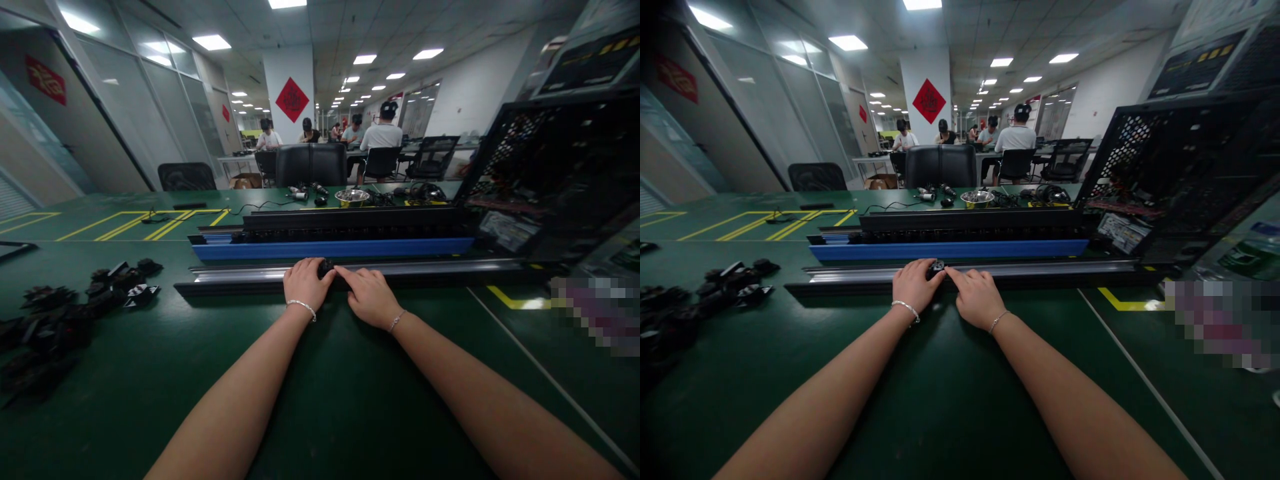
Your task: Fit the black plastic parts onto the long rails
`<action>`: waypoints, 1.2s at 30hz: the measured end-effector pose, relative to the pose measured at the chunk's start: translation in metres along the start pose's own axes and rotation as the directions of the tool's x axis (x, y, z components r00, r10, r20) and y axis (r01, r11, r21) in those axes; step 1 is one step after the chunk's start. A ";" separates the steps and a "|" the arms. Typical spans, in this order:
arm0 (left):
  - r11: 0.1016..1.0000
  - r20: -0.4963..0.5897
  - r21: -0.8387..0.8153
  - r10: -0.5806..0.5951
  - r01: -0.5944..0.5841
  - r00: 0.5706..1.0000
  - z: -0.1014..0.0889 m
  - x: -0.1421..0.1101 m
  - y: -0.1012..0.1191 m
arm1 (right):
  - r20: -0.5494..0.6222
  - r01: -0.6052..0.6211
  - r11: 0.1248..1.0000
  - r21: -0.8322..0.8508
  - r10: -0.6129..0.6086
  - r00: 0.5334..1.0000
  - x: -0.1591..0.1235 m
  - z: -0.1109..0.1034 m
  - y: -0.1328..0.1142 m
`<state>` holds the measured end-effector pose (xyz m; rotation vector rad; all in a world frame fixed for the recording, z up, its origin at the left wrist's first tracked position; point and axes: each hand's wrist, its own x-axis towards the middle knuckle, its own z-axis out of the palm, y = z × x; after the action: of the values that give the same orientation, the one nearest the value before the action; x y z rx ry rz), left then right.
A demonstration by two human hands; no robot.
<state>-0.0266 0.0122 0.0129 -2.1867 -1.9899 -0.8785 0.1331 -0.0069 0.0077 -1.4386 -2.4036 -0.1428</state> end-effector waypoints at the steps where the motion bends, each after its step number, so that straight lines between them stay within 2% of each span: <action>1: 1.000 0.002 -0.001 -0.006 0.006 1.000 -0.001 0.000 0.000 | -0.005 0.007 1.000 0.000 -0.007 1.000 0.000 0.000 0.000; 17: 0.999 -0.036 0.026 -0.022 0.023 0.999 -0.002 0.002 -0.008 | -0.044 0.042 0.999 0.008 -0.041 0.998 -0.002 0.004 0.005; 31: 0.996 0.018 0.070 -0.062 0.060 0.998 -0.011 0.007 -0.021 | -0.038 0.040 0.999 -0.004 -0.040 0.998 -0.002 0.004 0.007; 36: 0.995 0.017 0.096 -0.017 0.015 1.000 -0.014 0.008 -0.027 | -0.045 0.043 0.999 0.007 -0.042 0.998 -0.002 0.004 0.007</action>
<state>-0.0563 0.0179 0.0190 -2.1374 -2.0150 -0.7516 0.1396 -0.0042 0.0028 -1.3669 -2.3966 -0.1744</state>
